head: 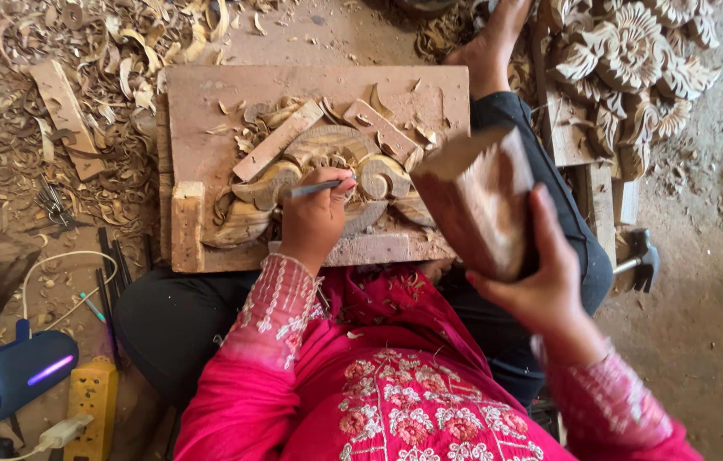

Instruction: The person carves a floral design into a rectangular wooden board using a chisel and a wooden mallet. They repeatedly strike the chisel to shape the wood, occasionally brushing away shavings with their hand.

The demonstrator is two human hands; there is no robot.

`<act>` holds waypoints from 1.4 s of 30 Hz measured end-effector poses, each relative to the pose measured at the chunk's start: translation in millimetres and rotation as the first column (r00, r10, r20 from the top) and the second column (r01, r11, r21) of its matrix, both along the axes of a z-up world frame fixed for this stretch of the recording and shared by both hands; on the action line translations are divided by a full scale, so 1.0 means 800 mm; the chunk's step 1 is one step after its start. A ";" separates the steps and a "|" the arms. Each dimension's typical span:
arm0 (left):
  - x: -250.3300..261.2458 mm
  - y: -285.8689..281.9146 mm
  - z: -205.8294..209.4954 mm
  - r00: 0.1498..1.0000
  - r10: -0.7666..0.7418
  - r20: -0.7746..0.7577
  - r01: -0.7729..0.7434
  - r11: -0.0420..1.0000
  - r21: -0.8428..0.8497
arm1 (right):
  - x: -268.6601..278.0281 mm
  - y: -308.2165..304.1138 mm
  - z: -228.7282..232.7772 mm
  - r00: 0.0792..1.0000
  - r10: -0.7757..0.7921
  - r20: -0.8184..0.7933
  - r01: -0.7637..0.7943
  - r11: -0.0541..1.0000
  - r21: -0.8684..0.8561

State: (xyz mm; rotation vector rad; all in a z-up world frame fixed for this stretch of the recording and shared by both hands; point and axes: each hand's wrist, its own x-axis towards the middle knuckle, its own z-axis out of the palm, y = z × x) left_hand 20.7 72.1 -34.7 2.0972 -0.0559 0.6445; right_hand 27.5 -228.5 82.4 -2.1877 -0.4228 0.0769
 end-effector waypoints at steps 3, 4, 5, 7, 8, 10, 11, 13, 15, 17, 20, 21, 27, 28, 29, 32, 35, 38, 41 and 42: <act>0.003 -0.007 -0.008 0.993 0.053 -0.104 -0.052 0.999 0.013 | 0.036 0.032 0.054 0.967 0.140 0.211 -0.178 0.969 0.173; 0.002 -0.009 -0.011 0.996 0.073 -0.049 -0.071 0.996 0.047 | 0.046 0.048 0.073 0.937 0.195 0.289 -0.266 0.936 0.230; 0.002 -0.011 -0.015 0.996 0.094 0.006 -0.094 0.992 0.079 | 0.063 0.065 0.088 0.858 0.309 0.410 -0.359 0.932 0.049; 0.000 -0.014 -0.027 0.991 0.129 0.033 -0.131 0.987 0.094 | 0.102 0.097 0.113 0.623 0.556 0.550 -0.444 0.830 -0.336; -0.001 -0.016 -0.032 0.988 0.150 0.037 -0.153 0.983 0.097 | 0.119 0.111 0.122 0.476 0.673 0.565 -0.429 0.739 -0.519; -0.007 -0.023 -0.042 0.981 0.195 0.022 -0.196 0.977 0.085 | 0.133 0.127 0.131 0.170 0.864 0.474 -0.285 0.503 -0.816; -0.014 -0.030 -0.045 0.976 0.218 0.006 -0.218 0.974 0.068 | 0.133 0.131 0.130 0.217 0.827 0.518 -0.282 0.561 -0.778; -0.031 -0.053 -0.048 0.974 0.223 -0.031 -0.223 0.975 0.007 | 0.126 0.126 0.122 0.309 0.743 0.594 -0.259 0.667 -0.699; -0.054 -0.077 -0.045 0.989 0.149 -0.020 -0.150 0.986 -0.074 | 0.113 0.119 0.102 0.608 0.543 0.579 -0.279 0.829 -0.485; -0.095 -0.096 -0.037 0.964 -0.239 0.115 0.246 0.968 -0.050 | 0.093 0.099 0.074 0.803 0.374 0.464 -0.238 0.915 -0.325; -0.111 -0.089 -0.025 0.951 -0.276 0.139 0.293 0.949 -0.116 | 0.073 0.056 0.038 0.940 0.230 0.252 -0.159 0.949 -0.272; -0.109 -0.078 -0.019 0.974 -0.194 0.115 0.211 0.965 -0.157 | 0.065 0.043 0.027 0.970 0.182 0.158 -0.130 0.947 -0.292; -0.050 0.011 0.004 0.981 0.135 -0.136 -0.174 0.925 -0.338 | 0.027 0.001 -0.022 0.988 0.034 -0.153 -0.092 0.916 -0.389; -0.041 0.018 0.007 0.987 0.103 -0.123 -0.138 0.938 -0.319 | 0.025 0.000 -0.024 0.977 -0.012 -0.211 -0.080 0.902 -0.424; -0.033 0.023 0.009 0.991 0.071 -0.111 -0.101 0.948 -0.301 | 0.025 -0.001 -0.027 0.984 0.020 -0.176 -0.091 0.907 -0.410; -0.019 0.029 0.015 0.976 0.026 -0.216 -0.064 0.983 -0.172 | 0.025 -0.003 -0.032 0.992 0.106 -0.072 -0.125 0.919 -0.375; -0.011 0.029 0.017 0.964 0.035 -0.263 -0.044 0.999 -0.027 | 0.028 -0.004 -0.034 0.991 0.109 -0.074 -0.129 0.917 -0.377; -0.007 0.029 0.017 0.971 -0.009 -0.237 0.007 1.000 -0.009 | 0.027 -0.007 -0.036 0.976 0.003 -0.220 -0.096 0.906 -0.413; -0.004 0.029 0.018 0.975 -0.048 -0.218 0.047 0.999 -0.012 | 0.027 -0.009 -0.037 0.974 0.002 -0.225 -0.096 0.908 -0.408; -0.002 0.030 0.019 0.975 -0.057 -0.215 0.057 0.998 -0.007 | 0.026 -0.009 -0.037 0.975 0.003 -0.224 -0.096 0.908 -0.407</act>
